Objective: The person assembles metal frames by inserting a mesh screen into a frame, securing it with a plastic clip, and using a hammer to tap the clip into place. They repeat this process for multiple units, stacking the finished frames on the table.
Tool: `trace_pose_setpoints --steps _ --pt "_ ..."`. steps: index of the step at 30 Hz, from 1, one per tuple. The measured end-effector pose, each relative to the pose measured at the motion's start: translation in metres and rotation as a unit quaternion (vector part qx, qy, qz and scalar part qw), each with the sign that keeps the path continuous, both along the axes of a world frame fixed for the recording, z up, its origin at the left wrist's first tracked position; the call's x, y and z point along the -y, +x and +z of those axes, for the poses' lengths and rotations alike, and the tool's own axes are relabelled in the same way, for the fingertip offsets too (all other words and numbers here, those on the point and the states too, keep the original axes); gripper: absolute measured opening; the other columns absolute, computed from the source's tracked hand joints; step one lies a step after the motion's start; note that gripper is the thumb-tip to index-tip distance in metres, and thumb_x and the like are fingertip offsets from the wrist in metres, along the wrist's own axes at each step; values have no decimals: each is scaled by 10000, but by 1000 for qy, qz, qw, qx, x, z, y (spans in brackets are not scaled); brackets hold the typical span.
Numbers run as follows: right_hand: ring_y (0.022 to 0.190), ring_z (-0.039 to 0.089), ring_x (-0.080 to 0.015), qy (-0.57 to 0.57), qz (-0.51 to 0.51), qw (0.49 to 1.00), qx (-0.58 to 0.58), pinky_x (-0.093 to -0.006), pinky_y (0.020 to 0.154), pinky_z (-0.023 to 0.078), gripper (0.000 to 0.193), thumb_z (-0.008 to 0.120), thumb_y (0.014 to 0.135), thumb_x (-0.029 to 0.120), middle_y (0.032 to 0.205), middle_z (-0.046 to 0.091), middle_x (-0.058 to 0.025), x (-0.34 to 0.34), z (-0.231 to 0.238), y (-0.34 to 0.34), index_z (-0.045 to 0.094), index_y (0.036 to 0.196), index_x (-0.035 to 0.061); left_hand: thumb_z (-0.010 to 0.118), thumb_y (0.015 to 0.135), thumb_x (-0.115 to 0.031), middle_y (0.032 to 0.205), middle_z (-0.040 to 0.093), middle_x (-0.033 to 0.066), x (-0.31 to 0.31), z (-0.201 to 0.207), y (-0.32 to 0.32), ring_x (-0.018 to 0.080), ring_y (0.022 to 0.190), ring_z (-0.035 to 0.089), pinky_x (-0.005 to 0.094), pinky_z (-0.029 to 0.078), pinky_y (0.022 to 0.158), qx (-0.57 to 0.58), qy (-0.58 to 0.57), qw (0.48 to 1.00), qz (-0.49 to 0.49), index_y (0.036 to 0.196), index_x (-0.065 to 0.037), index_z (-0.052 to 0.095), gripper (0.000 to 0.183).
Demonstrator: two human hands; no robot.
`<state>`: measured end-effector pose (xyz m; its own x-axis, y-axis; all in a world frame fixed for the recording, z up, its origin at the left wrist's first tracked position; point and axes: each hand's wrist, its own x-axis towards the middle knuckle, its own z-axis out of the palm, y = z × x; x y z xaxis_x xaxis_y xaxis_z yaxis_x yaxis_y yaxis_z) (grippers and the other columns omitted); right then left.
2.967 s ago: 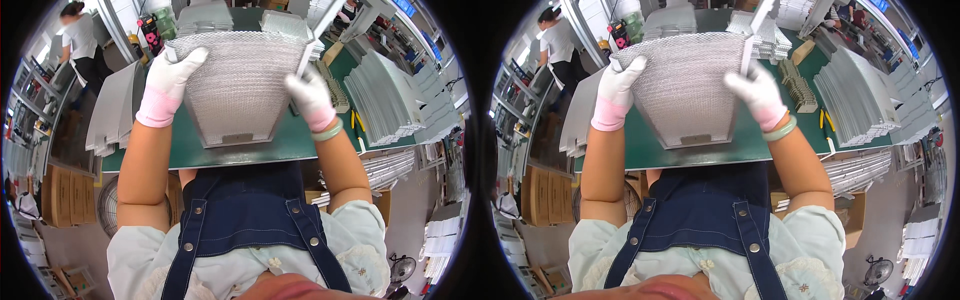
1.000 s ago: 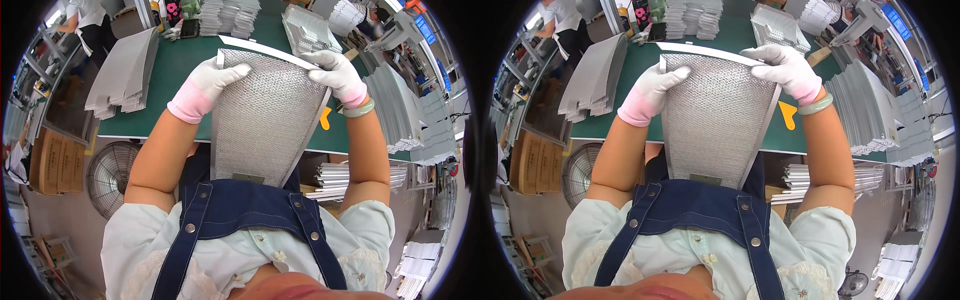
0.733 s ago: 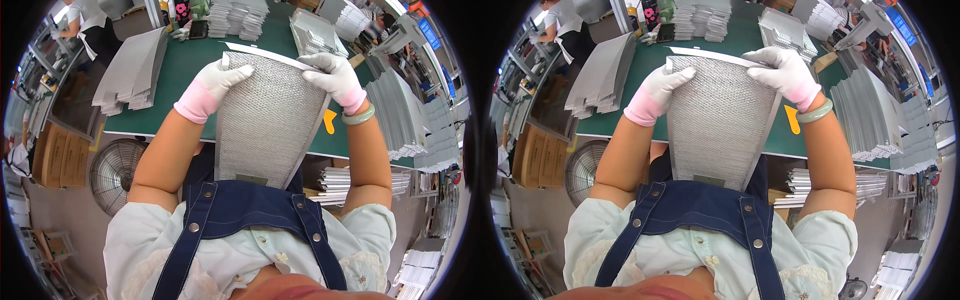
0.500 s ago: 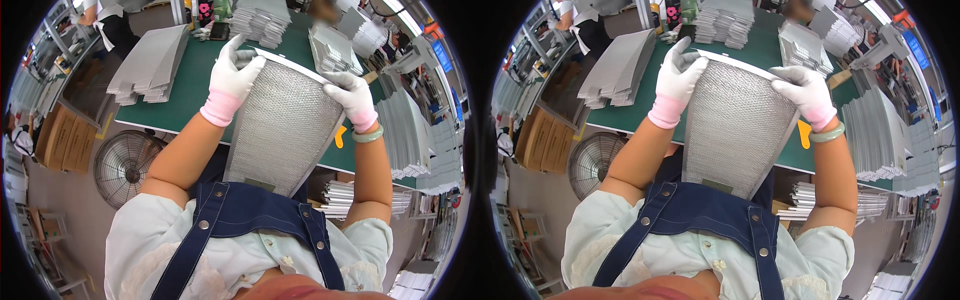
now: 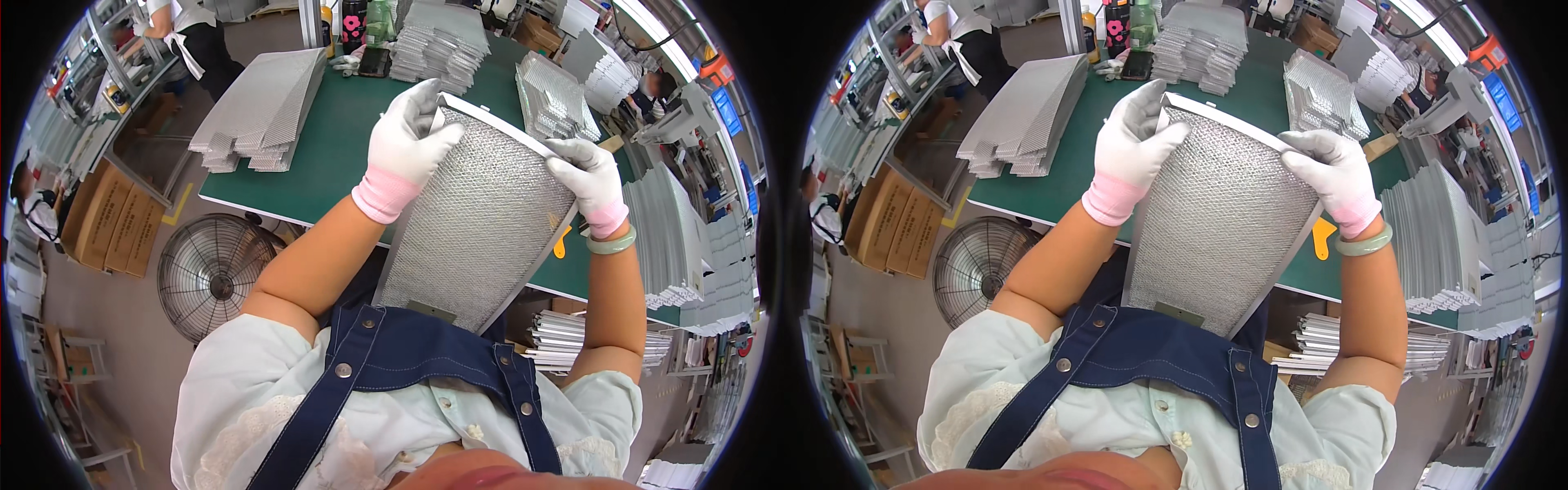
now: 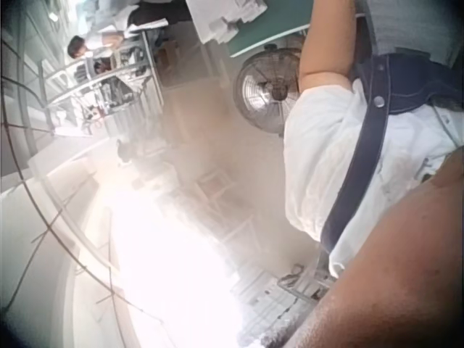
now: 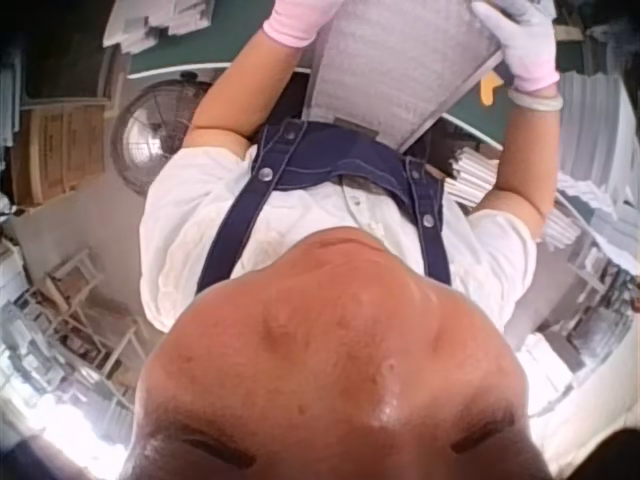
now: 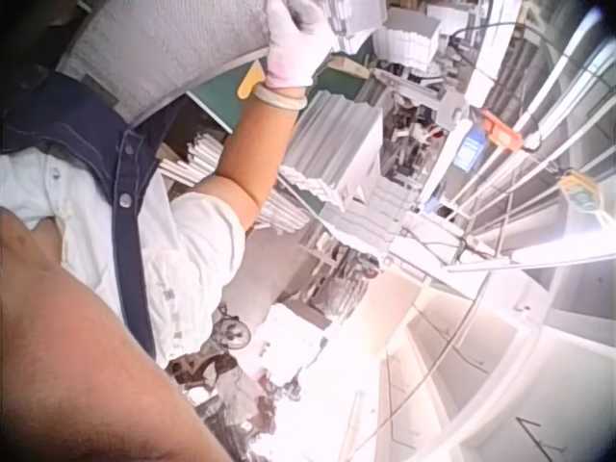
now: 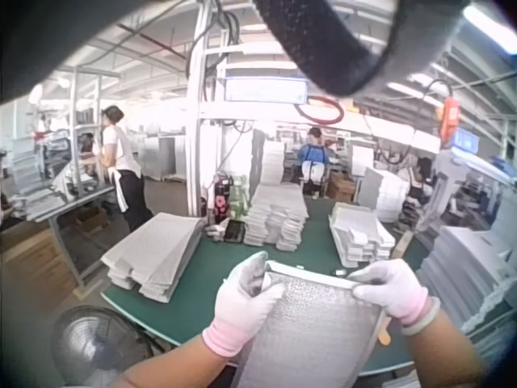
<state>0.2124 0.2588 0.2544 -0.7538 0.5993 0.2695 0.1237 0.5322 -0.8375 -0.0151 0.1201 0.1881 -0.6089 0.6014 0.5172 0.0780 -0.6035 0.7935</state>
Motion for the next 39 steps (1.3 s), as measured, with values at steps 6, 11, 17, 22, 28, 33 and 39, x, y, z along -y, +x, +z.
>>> trace_pose_setpoints --steps 6,11,17,22,28,33,39 --pt "898 624 -105 -26 17 999 -12 -250 845 484 274 729 842 70 980 705 -56 -9 -2 3 694 1097 -23 703 834 64 1080 671 76 2 -5 -15 107 941 638 247 513 856 18 -55 996 -70 1280 40 561 469" --pt "898 626 -104 2 24 1000 5 -249 841 485 263 728 841 68 966 701 -49 -11 1 4 695 1085 -25 679 855 63 1075 666 60 3 1 -9 96 946 622 243 504 860 34 11 993 -115 1310 38 538 477" --pt "832 674 -161 237 -23 968 73 -277 760 522 251 657 902 189 921 706 -114 21 19 -17 683 1068 3 662 871 51 1068 659 54 2 3 -11 90 937 614 231 497 859 18 -9 992 -123 1302 44 541 447" --pt "718 661 -290 488 -107 866 25 -360 636 524 237 624 916 321 774 656 -93 41 -2 -58 679 1000 106 667 855 43 1030 669 73 6 10 -4 78 861 615 216 517 790 14 -13 996 -90 1287 66 546 449" --pt "648 644 -279 457 -69 887 -14 -365 597 514 232 661 890 328 712 636 -81 29 -14 -62 693 938 104 675 859 59 993 650 37 13 7 -6 81 874 607 222 509 804 26 -25 994 -99 1256 54 575 410" --pt "697 659 -279 450 -48 892 -22 -353 622 520 227 662 889 312 766 669 -90 27 -15 -58 711 949 98 684 851 55 966 655 31 16 6 -6 71 842 608 215 510 787 1 -46 996 -83 1249 52 582 411" --pt "731 666 -286 460 -57 885 45 -366 643 525 265 626 906 343 784 674 -96 33 -12 -58 713 954 97 685 855 34 1001 665 50 14 1 -4 73 867 618 207 509 796 -8 -62 996 -58 1226 53 589 383"
